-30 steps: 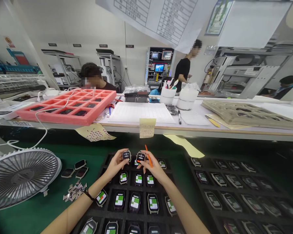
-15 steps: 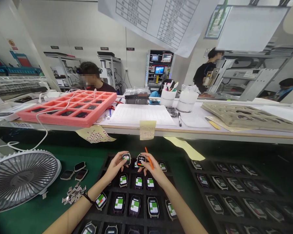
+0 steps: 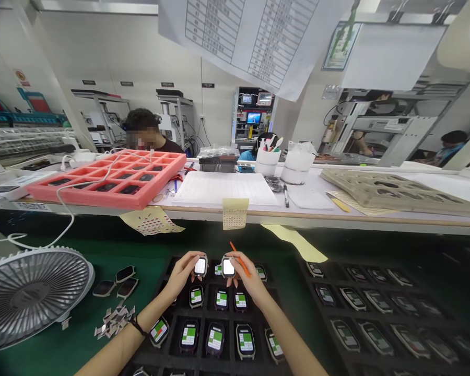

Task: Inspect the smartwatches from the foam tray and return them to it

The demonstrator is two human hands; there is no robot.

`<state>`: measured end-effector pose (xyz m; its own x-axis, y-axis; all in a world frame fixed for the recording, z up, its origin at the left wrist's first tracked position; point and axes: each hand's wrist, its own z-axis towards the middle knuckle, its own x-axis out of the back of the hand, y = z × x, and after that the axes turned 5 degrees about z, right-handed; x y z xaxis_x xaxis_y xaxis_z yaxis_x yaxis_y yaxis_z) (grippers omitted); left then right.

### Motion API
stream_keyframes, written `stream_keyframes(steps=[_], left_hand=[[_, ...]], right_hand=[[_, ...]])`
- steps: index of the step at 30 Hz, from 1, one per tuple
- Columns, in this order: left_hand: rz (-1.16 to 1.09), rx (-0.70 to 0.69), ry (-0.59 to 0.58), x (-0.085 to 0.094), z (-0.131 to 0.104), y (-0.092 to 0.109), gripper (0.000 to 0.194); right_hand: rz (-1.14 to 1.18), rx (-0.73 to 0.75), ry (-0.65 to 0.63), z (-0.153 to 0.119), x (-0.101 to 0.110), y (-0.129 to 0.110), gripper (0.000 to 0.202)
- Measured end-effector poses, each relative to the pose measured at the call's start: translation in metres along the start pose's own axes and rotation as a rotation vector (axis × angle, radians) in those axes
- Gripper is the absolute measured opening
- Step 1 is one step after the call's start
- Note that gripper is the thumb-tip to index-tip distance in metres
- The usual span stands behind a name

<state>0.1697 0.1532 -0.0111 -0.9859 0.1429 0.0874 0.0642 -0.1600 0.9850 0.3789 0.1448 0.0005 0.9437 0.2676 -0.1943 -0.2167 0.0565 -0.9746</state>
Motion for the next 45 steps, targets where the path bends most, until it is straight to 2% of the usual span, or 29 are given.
stream_keyframes(steps=[5, 13, 17, 21, 26, 37, 45], left_hand=[[-0.020, -0.014, -0.024, -0.001, 0.000, 0.002, 0.040], [-0.074, -0.025, -0.033, -0.003, 0.001, -0.002, 0.055], [-0.060, -0.011, -0.005, -0.002, 0.002, -0.004, 0.050], [-0.027, 0.006, 0.003, 0.000, 0.002, -0.003, 0.042], [0.006, 0.043, -0.001, 0.001, 0.001, -0.002, 0.045], [0.002, 0.001, -0.049, -0.003, 0.000, 0.001, 0.044], [0.024, -0.025, -0.020, -0.002, 0.001, -0.004, 0.045]], right_hand=[[0.009, 0.019, -0.009, 0.003, 0.002, 0.004, 0.032], [0.012, 0.020, -0.050, 0.006, 0.004, 0.014, 0.046], [-0.004, 0.030, -0.024, 0.006, 0.003, 0.012, 0.044], [-0.008, 0.022, 0.017, 0.003, 0.001, 0.004, 0.032], [-0.008, 0.011, 0.050, 0.001, 0.001, -0.001, 0.026], [-0.032, 0.014, 0.037, 0.003, 0.001, 0.001, 0.034], [-0.052, 0.017, 0.013, 0.002, 0.000, 0.001, 0.045]])
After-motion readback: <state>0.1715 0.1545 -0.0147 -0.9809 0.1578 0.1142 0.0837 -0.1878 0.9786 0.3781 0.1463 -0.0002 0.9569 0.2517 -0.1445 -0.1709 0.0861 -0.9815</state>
